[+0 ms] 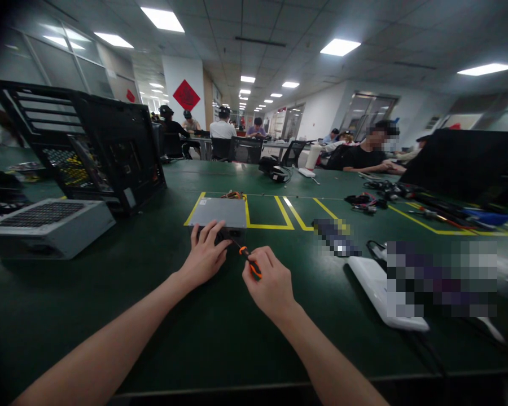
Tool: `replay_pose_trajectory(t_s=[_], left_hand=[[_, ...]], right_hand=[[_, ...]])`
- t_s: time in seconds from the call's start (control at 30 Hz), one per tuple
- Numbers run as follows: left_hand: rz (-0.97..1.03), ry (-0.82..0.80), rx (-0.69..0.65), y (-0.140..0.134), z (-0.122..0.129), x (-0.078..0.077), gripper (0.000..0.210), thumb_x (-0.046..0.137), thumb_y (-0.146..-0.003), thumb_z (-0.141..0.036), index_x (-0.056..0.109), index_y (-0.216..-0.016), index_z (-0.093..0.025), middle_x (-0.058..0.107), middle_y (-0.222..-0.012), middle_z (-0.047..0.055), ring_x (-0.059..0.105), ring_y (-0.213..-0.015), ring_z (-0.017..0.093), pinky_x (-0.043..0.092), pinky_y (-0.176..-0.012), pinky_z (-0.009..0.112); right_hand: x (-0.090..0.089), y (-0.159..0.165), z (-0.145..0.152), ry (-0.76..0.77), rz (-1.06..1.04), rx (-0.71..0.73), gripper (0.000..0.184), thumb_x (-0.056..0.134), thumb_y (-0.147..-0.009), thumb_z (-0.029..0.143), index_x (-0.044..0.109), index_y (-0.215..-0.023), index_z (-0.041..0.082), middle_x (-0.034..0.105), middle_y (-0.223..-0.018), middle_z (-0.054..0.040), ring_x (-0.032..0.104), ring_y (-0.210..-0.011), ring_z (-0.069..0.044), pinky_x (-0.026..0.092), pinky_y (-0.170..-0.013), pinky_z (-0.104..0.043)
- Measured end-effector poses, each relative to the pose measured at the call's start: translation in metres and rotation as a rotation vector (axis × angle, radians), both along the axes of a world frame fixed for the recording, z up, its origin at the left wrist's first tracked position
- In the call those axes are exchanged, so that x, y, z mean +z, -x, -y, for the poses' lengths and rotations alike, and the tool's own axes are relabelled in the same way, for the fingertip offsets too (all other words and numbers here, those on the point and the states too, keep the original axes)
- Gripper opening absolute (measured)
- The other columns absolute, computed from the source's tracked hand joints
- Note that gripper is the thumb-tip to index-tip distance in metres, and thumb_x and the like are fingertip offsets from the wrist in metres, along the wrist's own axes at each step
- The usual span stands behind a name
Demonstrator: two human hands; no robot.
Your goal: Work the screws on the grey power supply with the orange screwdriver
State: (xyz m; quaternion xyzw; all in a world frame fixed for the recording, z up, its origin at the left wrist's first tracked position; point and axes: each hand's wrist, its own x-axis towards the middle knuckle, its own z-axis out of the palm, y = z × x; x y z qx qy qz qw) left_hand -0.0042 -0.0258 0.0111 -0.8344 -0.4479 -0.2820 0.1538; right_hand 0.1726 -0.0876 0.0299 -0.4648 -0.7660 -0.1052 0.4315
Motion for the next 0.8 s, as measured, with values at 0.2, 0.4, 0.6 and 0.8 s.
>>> replay_pose_trajectory(t_s=[0.2,0.4,0.6,0.8], left_hand=[[0.023,-0.011,0.006,0.0,-0.001,0.001,0.025,0.051,-0.078,-0.019,0.062,-0.1,-0.024,0.035,-0.139,0.007,0.024,-0.13,0.029,0.012,-0.105,0.058],[0.045,-0.041,0.012,0.001,-0.003,0.002,0.023,0.049,-0.078,-0.015,0.063,-0.095,-0.023,0.041,-0.135,0.007,0.031,-0.126,0.027,0.017,-0.105,0.055],[0.058,-0.05,0.008,0.001,-0.003,0.002,0.022,0.047,-0.079,-0.015,0.063,-0.093,-0.023,0.042,-0.134,0.007,0.032,-0.126,0.026,0.018,-0.104,0.054],[0.056,-0.042,0.015,0.001,-0.004,0.002,0.021,0.045,-0.081,-0.016,0.061,-0.094,-0.023,0.043,-0.133,0.007,0.032,-0.126,0.024,0.018,-0.104,0.052]], right_hand=[[-0.003,0.001,-0.002,-0.026,0.044,-0.021,0.006,0.048,-0.078,0.013,0.05,-0.082,0.018,0.058,-0.083,-0.0053,0.058,-0.074,-0.015,0.05,-0.063,-0.027],[-0.001,0.005,0.005,-0.114,0.192,0.013,0.01,0.052,-0.081,0.017,0.054,-0.09,0.018,0.057,-0.095,-0.0096,0.058,-0.077,-0.016,0.051,-0.065,-0.028],[-0.003,0.012,0.006,-0.179,0.243,0.097,0.032,0.05,-0.078,0.006,0.048,-0.109,0.017,0.059,-0.101,-0.0111,0.055,-0.092,-0.022,0.05,-0.077,-0.037],[-0.004,0.013,0.005,-0.156,0.209,0.059,0.021,0.054,-0.08,0.022,0.049,-0.1,0.016,0.057,-0.097,-0.0127,0.058,-0.084,-0.02,0.052,-0.065,-0.031]])
